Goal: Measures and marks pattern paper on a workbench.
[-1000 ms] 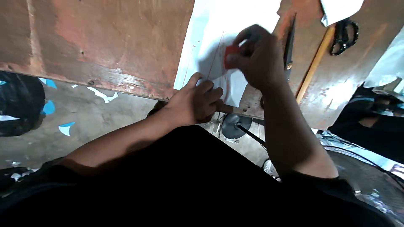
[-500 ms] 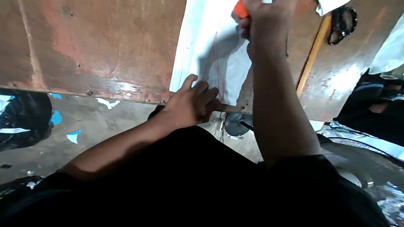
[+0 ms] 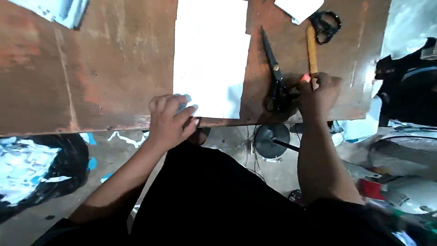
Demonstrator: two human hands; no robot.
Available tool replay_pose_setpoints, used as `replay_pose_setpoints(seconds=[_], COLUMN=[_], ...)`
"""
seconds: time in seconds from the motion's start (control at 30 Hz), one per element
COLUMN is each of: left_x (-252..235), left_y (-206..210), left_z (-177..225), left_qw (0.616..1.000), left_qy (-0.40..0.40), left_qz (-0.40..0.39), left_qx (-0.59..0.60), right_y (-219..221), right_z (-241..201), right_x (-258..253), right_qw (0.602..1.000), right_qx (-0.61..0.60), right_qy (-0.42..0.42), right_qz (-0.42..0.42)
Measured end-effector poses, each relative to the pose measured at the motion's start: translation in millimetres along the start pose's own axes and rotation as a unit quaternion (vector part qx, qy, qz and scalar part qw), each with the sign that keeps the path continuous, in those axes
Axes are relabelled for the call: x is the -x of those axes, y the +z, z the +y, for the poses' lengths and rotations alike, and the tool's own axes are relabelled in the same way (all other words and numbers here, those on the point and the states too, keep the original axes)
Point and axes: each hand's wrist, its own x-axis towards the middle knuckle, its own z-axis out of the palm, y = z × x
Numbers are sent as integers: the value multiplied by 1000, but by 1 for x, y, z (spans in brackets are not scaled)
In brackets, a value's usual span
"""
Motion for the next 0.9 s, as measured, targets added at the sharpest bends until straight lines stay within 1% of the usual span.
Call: replay_pose_setpoints(seconds=[0.1,0.17,0.23,0.3,0.4,0.47,0.53,0.63,0.7,0.8,0.83,0.9], left_x=[9,8,0,-20,-72,-104,-127,-144,-155,-166,-168,-176], left_y=[-2,-2,-4,-8,-13,-5,6,15,11,-9,-19,-26], left_z=[-5,-4,-1,-1,-4,-7,-6,0,-1,-20,-29,-52], left_qw=[999,997,997,996,989,983,979,982,982,975,971,969], left_qy=[-6,-2,1,-6,-46,-60,-48,-29,-56,-88,-83,-34], left_qz=[-36,-59,-65,-72,-131,-167,-192,-184,-180,-198,-212,-219], left_qx=[-32,-46,-49,-43,-42,-42,-36,-30,-25,-54,-77,-111], right_y=[10,17,28,37,38,30,22,11,9,5,5,2], right_z=[-4,-9,-12,-12,-14,-19,-22,-29,-27,-27,-27,-23], right_x=[16,28,39,47,51,52,54,59,62,66,69,75], right_qw=[997,988,975,967,969,972,977,982,984,982,981,978], right_qx=[-4,-21,-36,-44,-40,-38,-32,-19,-18,-20,-23,-63], right_qy=[-72,-153,-221,-249,-243,-229,-200,-143,-118,-97,-103,-104], right_qz=[31,7,10,23,11,-25,-71,-124,-132,-161,-161,-167])
